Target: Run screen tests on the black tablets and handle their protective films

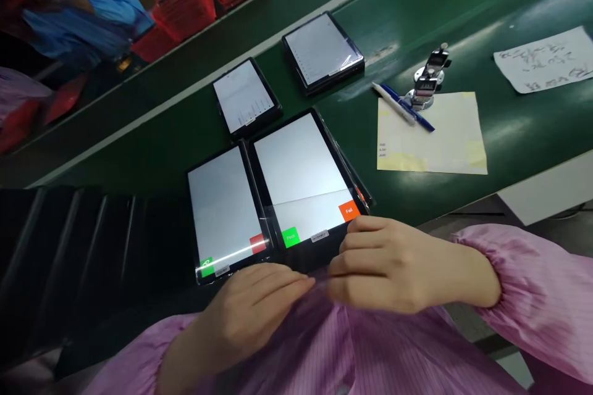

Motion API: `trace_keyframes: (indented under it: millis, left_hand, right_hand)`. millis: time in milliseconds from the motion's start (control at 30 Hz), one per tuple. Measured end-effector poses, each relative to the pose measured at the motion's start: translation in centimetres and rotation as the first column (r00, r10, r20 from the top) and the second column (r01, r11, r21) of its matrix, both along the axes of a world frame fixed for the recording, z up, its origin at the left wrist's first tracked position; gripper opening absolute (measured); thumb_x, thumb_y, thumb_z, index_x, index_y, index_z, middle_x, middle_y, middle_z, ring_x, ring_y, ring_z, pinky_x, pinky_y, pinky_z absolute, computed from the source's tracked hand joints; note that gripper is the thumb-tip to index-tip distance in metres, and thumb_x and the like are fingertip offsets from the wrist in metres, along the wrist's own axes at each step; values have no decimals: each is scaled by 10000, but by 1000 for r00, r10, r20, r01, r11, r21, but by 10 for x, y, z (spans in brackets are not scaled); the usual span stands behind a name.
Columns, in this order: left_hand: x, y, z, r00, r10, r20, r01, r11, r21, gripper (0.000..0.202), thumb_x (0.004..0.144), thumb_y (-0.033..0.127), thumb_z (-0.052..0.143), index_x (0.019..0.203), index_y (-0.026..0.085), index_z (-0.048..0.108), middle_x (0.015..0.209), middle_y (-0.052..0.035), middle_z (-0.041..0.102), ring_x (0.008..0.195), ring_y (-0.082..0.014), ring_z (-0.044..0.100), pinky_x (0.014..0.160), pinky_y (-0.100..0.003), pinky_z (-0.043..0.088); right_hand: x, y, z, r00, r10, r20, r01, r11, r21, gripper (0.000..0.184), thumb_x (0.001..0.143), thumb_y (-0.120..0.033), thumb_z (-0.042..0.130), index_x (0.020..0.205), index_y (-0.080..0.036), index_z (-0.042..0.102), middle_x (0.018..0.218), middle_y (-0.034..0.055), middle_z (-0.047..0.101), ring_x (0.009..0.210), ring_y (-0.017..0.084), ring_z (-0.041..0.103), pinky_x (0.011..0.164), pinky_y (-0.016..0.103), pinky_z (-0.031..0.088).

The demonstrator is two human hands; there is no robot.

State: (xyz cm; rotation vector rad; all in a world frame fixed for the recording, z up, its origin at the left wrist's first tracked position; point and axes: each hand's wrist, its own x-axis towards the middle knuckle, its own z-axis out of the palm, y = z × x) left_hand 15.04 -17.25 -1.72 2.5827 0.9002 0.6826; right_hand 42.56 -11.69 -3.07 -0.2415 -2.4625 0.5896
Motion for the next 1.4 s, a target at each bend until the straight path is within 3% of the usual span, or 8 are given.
trace_keyframes:
  millis: [233, 433, 600, 767, 933, 1000, 1267, 1400]
  left_hand:
    - [-69, 60, 31, 968, 252, -14, -252, 964, -85, 186, 909, 137, 652, 917, 294, 752, 880, 23, 832, 815, -205, 820, 723, -315, 672]
    - [-80, 125, 27, 946, 323, 39, -324, 945, 34, 169, 866, 201, 691, 730, 262, 772, 602, 27, 570, 589, -149, 531, 585, -328, 465]
    - [-56, 157, 0, 924, 366, -110, -382, 889, -253, 379, 990, 331, 532, 1266, 229, 771, 1030, -47, 826, 811, -208, 706, 878, -390, 582]
    - [-76, 170, -12, 901, 395, -177, -433, 839, -329, 558, 1023, 481, 499, 1500, 230, 641, 1351, -91, 770, 1146, -276, 739, 1044, -412, 579]
    - [-132, 170, -19, 621, 715, -320, -782, 540, -310, 540, 974, 556, 535, 1317, 215, 774, 1112, -108, 814, 780, -255, 735, 728, -384, 618]
    - [-143, 166, -22, 602, 709, -367, -795, 492, -355, 566, 967, 589, 542, 1314, 211, 780, 1030, -102, 816, 563, -192, 626, 613, -365, 576]
    - [-118, 169, -26, 708, 671, -220, -700, 623, -350, 390, 974, 508, 622, 1191, 253, 821, 1204, -85, 813, 942, -278, 762, 719, -343, 605]
    - [-105, 176, -30, 697, 708, -118, -705, 646, -292, 220, 930, 396, 719, 1013, 237, 845, 1089, -40, 846, 1014, -277, 786, 1021, -492, 602]
  right_hand:
    - [-2, 7, -7, 977, -175, 121, 127, 936, 328, 402, 1101, -55, 410, 1053, -210, 778, 1107, -9, 788, 888, 166, 689, 837, 395, 558]
    - [1, 35, 2, 974, -174, 148, 124, 947, 296, 457, 1096, -35, 369, 935, -224, 753, 929, 17, 768, 826, 172, 690, 786, 387, 572]
    - [-10, 70, 10, 979, -131, 158, 62, 923, 380, 420, 1062, -41, 471, 823, -291, 708, 818, -3, 732, 732, 175, 632, 721, 388, 553]
    - [-42, 148, -9, 962, -264, 70, 265, 964, -5, 220, 1082, -322, 617, 901, -266, 729, 876, 33, 689, 846, 212, 651, 757, 397, 525]
    - [-65, 218, -19, 761, -648, -33, 543, 663, -515, 306, 909, -482, 827, 827, -243, 655, 861, 17, 671, 714, 165, 568, 703, 356, 518]
    - [-67, 228, -16, 717, -690, -96, 521, 623, -583, 353, 873, -480, 869, 796, -244, 617, 836, 2, 648, 693, 145, 528, 665, 332, 469]
    - [-64, 226, -13, 717, -645, -264, 426, 706, -566, 270, 895, -322, 819, 800, -239, 580, 798, -19, 563, 695, 122, 514, 624, 309, 376]
    - [-66, 227, -13, 749, -610, -260, 411, 735, -539, 322, 904, -366, 833, 785, -248, 559, 766, -31, 530, 662, 122, 470, 617, 316, 348]
